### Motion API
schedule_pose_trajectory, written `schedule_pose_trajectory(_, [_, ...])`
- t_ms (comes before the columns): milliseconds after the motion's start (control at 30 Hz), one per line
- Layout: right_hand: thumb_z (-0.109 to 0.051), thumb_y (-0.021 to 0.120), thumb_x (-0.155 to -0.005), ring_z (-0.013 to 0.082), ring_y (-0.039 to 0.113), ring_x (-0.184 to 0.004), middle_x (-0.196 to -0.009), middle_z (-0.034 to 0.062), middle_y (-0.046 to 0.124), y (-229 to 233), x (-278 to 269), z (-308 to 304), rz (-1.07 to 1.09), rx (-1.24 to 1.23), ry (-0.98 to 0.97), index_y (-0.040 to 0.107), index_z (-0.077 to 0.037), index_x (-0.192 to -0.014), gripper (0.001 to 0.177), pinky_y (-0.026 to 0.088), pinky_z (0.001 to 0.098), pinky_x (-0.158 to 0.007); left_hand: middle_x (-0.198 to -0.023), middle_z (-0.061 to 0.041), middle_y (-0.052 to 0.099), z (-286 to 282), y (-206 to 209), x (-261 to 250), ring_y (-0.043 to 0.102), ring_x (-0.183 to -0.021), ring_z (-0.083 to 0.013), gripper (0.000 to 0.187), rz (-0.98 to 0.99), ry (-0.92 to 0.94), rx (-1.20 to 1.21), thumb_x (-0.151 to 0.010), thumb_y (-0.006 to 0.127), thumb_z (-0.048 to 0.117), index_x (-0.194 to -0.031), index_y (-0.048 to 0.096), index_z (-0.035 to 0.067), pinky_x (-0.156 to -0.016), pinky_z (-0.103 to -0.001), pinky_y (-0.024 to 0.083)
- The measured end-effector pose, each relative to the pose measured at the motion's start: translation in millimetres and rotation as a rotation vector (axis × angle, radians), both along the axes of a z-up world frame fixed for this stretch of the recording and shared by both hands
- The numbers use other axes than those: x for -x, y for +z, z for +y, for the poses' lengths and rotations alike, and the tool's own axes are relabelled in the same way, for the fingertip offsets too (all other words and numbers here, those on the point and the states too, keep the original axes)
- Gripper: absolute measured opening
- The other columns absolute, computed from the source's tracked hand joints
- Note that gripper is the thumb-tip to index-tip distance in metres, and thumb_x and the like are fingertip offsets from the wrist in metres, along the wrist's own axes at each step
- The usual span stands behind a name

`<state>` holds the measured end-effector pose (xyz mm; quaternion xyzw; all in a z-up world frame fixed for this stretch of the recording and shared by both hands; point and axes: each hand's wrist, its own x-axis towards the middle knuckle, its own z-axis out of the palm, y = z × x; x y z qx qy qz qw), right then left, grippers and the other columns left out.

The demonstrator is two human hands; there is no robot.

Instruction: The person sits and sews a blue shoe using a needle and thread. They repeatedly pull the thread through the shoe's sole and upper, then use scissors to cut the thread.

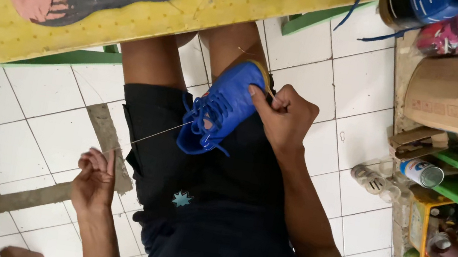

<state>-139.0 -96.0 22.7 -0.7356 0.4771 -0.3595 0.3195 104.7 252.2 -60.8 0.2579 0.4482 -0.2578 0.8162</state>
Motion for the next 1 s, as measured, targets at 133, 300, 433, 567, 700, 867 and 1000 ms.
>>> schedule_pose_trajectory(133, [-0.011,0.095,-0.087,0.0059,0.023,-0.060,-0.059,-0.0071,0.025,-11,3,-2,0.003,0.021,0.009,0.029,-0.012,-0.063,0.070,0.020,0.0263,-0.053,-0.070,-0.001,0.049,40,-43,-12,0.050,-0.062,-0.0117,0.037,0.129,0.164,0.008,-0.112,0.033,0.001,-0.083,0.055,0.008,-0.074,-0.028,0.065])
schedule_pose_trajectory(300, [-0.005,0.092,-0.088,0.0116,0.032,-0.030,-0.034,-0.0006,0.033,-33,4,-6,-0.118,0.079,0.106,0.039,-0.010,-0.051,0.065,0.025,0.0246,-0.037,-0.070,0.014,0.022,61,-87,-14,0.026,-0.055,-0.0053,0.036,-0.194,-0.403,-0.307,-0.113,0.020,0.015,-0.083,0.040,0.020,-0.046,-0.019,0.024])
schedule_pose_trajectory(433, [-0.007,0.092,-0.087,0.0108,0.031,-0.031,-0.035,-0.0010,0.032,-46,7,-9,-0.118,0.061,0.121,0.040,-0.011,-0.050,0.064,0.025,0.0262,-0.037,-0.068,0.015,0.022,76,-124,-19,0.025,-0.052,-0.0042,0.038,-0.216,-0.481,-0.381,-0.113,0.022,0.015,-0.080,0.040,0.021,-0.046,-0.018,0.023])
schedule_pose_trajectory(567, [-0.004,0.089,-0.087,0.0102,0.028,-0.035,-0.035,0.0021,0.031,-39,8,-9,-0.152,-0.021,0.132,0.039,-0.010,-0.052,0.061,0.024,0.0264,-0.038,-0.073,0.012,0.029,29,-79,-13,0.036,-0.059,-0.0067,0.027,-0.330,-0.708,-0.467,-0.109,0.030,0.009,-0.087,0.043,0.019,-0.055,-0.022,0.034])
schedule_pose_trajectory(700, [-0.010,0.088,-0.090,0.0095,0.031,-0.038,-0.037,0.0026,0.035,-20,15,-9,-0.157,-0.128,0.164,0.044,-0.010,-0.055,0.056,0.026,0.0252,-0.040,-0.131,-0.041,0.061,-55,50,-2,0.074,-0.085,-0.0425,0.035,-0.897,-1.442,-1.237,-0.108,0.049,0.002,-0.143,0.049,-0.006,-0.076,-0.053,0.060])
schedule_pose_trajectory(867, [-0.027,0.062,-0.105,0.0241,0.052,-0.068,-0.080,0.0205,0.060,32,19,-7,-0.028,-0.335,0.088,0.061,0.000,-0.101,0.028,0.042,0.0384,-0.062,-0.129,-0.032,0.062,-163,130,32,0.069,-0.107,-0.0494,0.032,-1.682,-1.187,-1.065,-0.101,0.062,-0.007,-0.132,0.063,-0.008,-0.091,-0.055,0.057])
schedule_pose_trajectory(1000, [0.007,0.037,-0.106,0.0558,0.050,-0.126,-0.143,0.0402,0.048,86,19,0,0.304,-0.268,0.032,0.051,0.018,-0.143,0.041,0.047,0.0558,-0.102,-0.151,-0.038,0.044,-243,161,66,0.053,-0.129,-0.0648,0.071,-1.984,-1.335,-0.443,-0.088,0.088,0.021,-0.147,0.054,0.002,-0.110,-0.069,0.045])
